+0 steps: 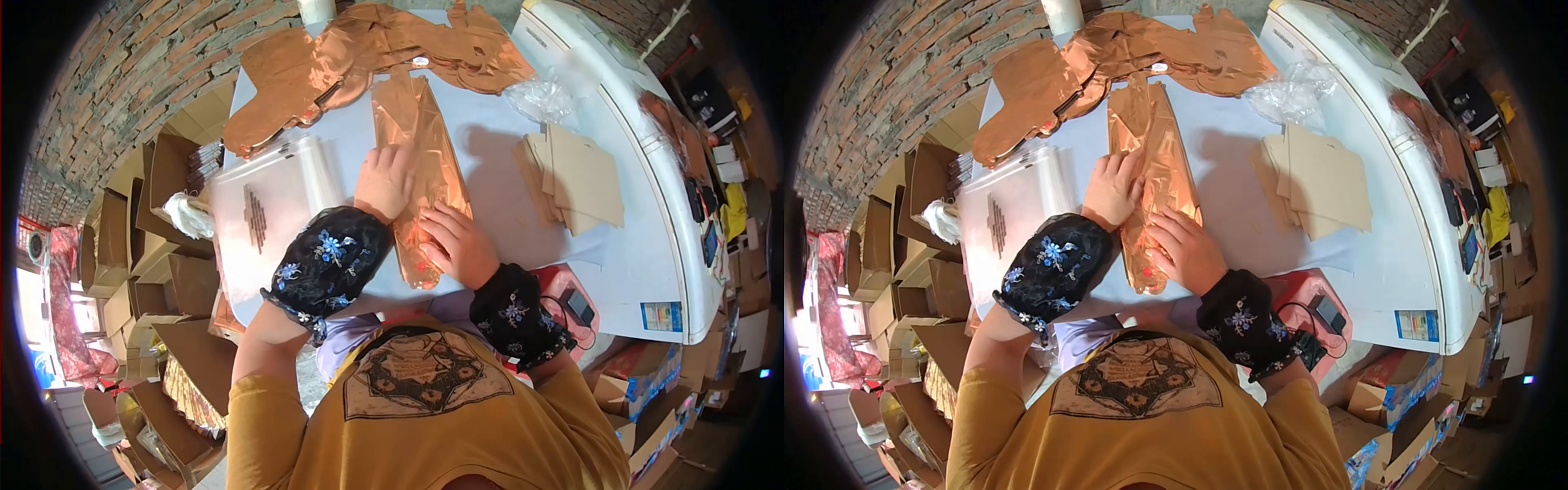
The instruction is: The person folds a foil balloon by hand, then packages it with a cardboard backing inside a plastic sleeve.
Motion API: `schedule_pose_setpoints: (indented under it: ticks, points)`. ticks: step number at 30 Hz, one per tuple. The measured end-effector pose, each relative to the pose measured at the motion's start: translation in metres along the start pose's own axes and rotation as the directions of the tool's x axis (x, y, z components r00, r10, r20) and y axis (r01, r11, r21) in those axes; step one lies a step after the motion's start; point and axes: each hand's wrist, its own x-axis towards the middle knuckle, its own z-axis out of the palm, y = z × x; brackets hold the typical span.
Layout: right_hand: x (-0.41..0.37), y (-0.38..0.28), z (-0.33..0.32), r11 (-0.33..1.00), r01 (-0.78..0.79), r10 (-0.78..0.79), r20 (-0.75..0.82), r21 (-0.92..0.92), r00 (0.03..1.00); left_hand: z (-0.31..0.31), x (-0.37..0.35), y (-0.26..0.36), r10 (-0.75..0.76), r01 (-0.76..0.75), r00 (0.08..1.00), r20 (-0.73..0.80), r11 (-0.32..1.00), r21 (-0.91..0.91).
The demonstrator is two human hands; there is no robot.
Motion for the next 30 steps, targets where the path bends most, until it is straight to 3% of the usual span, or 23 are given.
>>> schedule_pose_setpoints:
  ticks: [6, 9, 12, 15, 19, 30]
  points:
    - [0.002, 0.004, -0.002, 0.994, -0.035, 0.032, 0.030, 0.107, 0.999, 0.009, -0.006, -0.004, 0.019, -0.018, 1.000, -0.023, 0.999, 0.030]
    - [0.008, 0.017, -0.012, 0.959, -0.101, 0.068, 0.131, 0.264, 0.989, 0.008, -0.007, 0.001, 0.008, -0.007, 1.000, -0.010, 0.996, 0.084]
    - [0.036, 0.030, -0.022, 0.968, -0.128, 0.114, 0.078, 0.216, 0.990, 0.013, -0.008, 0.002, 0.020, -0.018, 1.000, -0.017, 0.988, 0.153]
    - [0.070, 0.052, -0.007, 0.998, 0.044, -0.046, -0.044, -0.043, 0.998, 0.012, -0.008, 0.001, 0.042, -0.044, 0.999, 0.016, 0.982, 0.183]
    - [0.081, 0.095, 0.039, 0.964, -0.026, 0.013, -0.051, -0.266, 0.999, 0.010, -0.007, 0.003, 0.008, -0.013, 0.999, 0.043, 0.994, 0.108]
    - [0.095, 0.096, 0.027, 0.958, -0.034, 0.030, -0.018, -0.285, 0.999, 0.001, -0.004, 0.010, -0.035, 0.028, 0.996, 0.079, 0.996, 0.085]
